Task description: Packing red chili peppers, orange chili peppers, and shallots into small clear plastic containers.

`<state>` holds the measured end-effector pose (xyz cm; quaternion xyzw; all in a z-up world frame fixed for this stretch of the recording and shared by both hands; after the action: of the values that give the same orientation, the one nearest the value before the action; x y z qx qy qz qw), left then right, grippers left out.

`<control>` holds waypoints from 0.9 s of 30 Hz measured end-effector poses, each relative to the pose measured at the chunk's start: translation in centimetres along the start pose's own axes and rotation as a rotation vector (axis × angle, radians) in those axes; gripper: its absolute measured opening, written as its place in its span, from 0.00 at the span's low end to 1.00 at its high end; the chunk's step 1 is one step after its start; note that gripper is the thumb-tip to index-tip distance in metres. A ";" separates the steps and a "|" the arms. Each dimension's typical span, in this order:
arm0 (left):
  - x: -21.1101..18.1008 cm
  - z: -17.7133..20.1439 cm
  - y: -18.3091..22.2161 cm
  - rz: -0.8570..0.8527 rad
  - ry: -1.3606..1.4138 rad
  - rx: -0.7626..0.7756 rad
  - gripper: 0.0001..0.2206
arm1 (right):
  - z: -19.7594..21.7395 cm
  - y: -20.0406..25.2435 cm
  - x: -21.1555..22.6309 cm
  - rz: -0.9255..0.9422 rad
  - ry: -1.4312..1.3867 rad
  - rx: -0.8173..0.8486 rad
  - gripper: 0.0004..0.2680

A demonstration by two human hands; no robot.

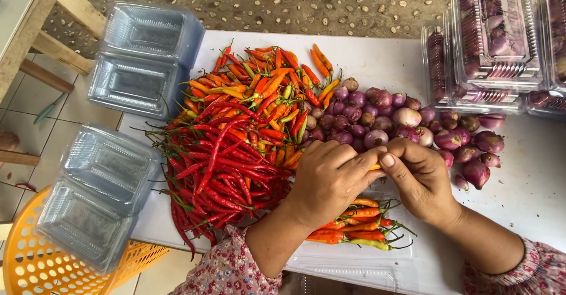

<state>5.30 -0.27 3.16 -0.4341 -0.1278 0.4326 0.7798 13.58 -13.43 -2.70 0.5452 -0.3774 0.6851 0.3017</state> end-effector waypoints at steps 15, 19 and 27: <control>-0.2 0.4 -0.4 0.011 0.057 -0.026 0.13 | 1.0 0.1 2.0 0.113 0.126 -0.066 0.12; -0.2 0.6 -0.5 -0.008 0.042 -0.038 0.12 | 1.1 0.2 1.9 0.155 0.114 -0.082 0.12; 0.0 0.5 -0.3 -0.003 0.037 -0.046 0.13 | 1.8 0.3 2.7 0.233 0.166 -0.126 0.12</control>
<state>5.15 -0.11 3.63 -0.4595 -0.1238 0.4202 0.7726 13.68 -15.14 0.07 0.4192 -0.4540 0.7331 0.2842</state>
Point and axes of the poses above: each hand's wrist, its own y-axis away from the middle knuckle, its own z-axis out of the back of the hand, x = y × z, the point moved 8 cm from there along -y, towards the middle knuckle, and after that the axes turned 11 degrees about -z, right-handed, at the moved point
